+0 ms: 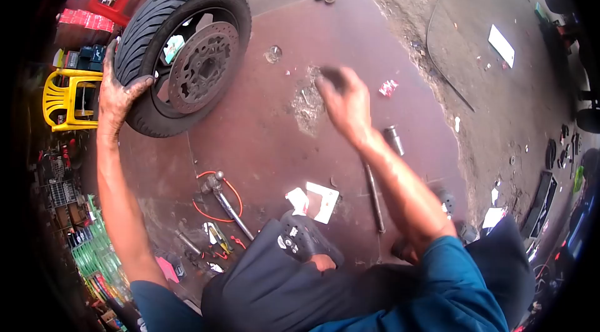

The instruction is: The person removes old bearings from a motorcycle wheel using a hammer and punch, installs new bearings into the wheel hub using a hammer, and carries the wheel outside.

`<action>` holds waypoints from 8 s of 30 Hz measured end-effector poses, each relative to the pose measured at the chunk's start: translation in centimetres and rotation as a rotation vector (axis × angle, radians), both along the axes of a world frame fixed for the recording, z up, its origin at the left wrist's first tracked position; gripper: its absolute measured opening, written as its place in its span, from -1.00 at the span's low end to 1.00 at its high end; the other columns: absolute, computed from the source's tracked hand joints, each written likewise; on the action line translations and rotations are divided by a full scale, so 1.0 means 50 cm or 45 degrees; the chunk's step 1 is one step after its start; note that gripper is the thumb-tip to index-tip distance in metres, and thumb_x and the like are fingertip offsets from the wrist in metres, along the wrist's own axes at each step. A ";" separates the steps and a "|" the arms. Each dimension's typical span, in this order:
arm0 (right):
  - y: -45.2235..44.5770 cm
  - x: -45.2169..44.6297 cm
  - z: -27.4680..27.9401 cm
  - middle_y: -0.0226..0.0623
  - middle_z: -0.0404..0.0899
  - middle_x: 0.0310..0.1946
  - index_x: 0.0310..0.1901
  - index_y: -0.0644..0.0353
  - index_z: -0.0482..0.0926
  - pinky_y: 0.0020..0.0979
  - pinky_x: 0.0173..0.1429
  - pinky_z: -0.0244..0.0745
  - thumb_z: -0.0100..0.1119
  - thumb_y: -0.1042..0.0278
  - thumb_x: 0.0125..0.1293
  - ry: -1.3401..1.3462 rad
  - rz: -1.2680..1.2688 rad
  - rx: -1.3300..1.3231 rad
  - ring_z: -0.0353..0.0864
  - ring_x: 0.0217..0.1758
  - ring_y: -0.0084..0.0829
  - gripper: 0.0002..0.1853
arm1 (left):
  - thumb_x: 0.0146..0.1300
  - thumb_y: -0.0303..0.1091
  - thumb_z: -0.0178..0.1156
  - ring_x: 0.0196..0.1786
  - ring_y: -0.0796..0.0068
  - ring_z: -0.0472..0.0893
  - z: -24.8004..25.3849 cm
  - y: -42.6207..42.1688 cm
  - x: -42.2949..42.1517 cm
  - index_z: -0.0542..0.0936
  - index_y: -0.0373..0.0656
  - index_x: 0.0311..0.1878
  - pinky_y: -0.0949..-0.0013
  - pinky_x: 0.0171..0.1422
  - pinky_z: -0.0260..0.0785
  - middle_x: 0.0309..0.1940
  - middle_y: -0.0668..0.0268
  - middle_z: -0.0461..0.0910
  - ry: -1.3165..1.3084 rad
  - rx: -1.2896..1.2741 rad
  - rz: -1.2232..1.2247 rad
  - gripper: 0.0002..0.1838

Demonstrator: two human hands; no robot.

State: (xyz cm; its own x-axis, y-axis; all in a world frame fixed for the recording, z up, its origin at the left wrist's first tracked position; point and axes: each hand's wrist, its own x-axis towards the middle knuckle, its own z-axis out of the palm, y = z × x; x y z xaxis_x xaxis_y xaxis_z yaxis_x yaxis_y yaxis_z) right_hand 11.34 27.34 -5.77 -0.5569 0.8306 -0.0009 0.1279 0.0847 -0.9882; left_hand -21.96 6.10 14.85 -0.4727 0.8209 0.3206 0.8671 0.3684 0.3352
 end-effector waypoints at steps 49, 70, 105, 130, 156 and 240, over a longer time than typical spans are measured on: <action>-0.113 1.055 1.015 -0.12 0.74 -0.10 0.00 0.19 0.71 -0.27 0.15 0.55 0.34 0.10 0.23 -1.509 -0.115 -1.160 0.71 -0.01 -0.20 -0.60 | -0.42 -0.02 0.69 0.18 -0.15 0.53 0.638 -0.023 0.507 0.10 -0.36 0.45 -0.08 0.26 0.42 0.20 -0.19 0.40 -0.467 -1.308 1.054 0.36; 1.002 0.631 1.252 0.03 0.67 0.03 0.05 0.27 0.66 -0.19 0.31 0.46 0.28 0.03 0.22 -1.136 -0.550 -0.499 0.61 0.19 -0.06 -0.49 | -0.32 0.15 0.61 0.33 -0.15 0.40 0.747 0.735 0.262 0.04 -0.33 0.50 -0.04 0.42 0.24 0.33 -0.25 0.29 -0.514 -1.163 0.869 0.39; 2.241 0.135 1.130 0.04 0.71 -0.08 0.02 0.37 0.64 -0.26 0.21 0.49 0.28 0.17 0.24 -1.089 -0.717 -0.473 0.68 0.06 -0.11 -0.56 | -0.32 -0.04 0.61 0.30 -0.22 0.45 0.725 1.879 -0.245 0.20 -0.45 0.34 -0.02 0.41 0.31 0.27 -0.30 0.36 -0.623 -1.083 1.253 0.19; 2.955 -0.113 1.187 0.05 0.66 0.00 0.03 0.26 0.62 -0.13 0.23 0.48 0.29 0.10 0.20 -1.579 -1.318 -0.465 0.61 0.15 -0.02 -0.55 | -0.22 -0.01 0.56 0.25 -0.04 0.51 0.682 2.826 -0.745 0.15 -0.25 0.49 0.03 0.32 0.36 0.28 -0.19 0.41 -0.221 -1.118 0.941 0.20; 3.735 -0.672 1.246 -0.05 0.62 -0.15 0.03 0.24 0.58 -0.15 0.04 0.54 0.31 0.46 0.18 -1.133 -1.200 0.160 0.62 -0.06 0.01 -0.65 | -0.21 0.06 0.60 0.25 -0.20 0.49 0.614 4.044 -1.061 0.05 -0.37 0.47 -0.02 0.28 0.44 0.19 -0.20 0.40 -0.346 -1.306 0.380 0.29; 5.131 -1.270 0.770 -0.22 0.70 -0.37 -0.24 0.29 0.70 -0.27 -0.19 0.52 0.21 0.38 0.29 0.102 -2.426 -1.683 0.66 -0.27 -0.38 -0.84 | -0.15 -0.05 0.57 0.24 -0.17 0.46 0.525 6.733 -0.109 0.02 -0.38 0.49 0.06 0.34 0.38 0.15 -0.15 0.39 0.671 -1.077 -1.754 0.25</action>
State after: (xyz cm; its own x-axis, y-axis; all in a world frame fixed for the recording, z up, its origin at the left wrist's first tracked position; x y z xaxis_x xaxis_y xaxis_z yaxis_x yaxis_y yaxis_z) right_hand -52.18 283.90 32.71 0.5464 -0.2116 -0.8104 -0.7716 -0.5034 -0.3888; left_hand -27.42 342.76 41.09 0.6900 0.5121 -0.5115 0.6177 -0.7850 0.0473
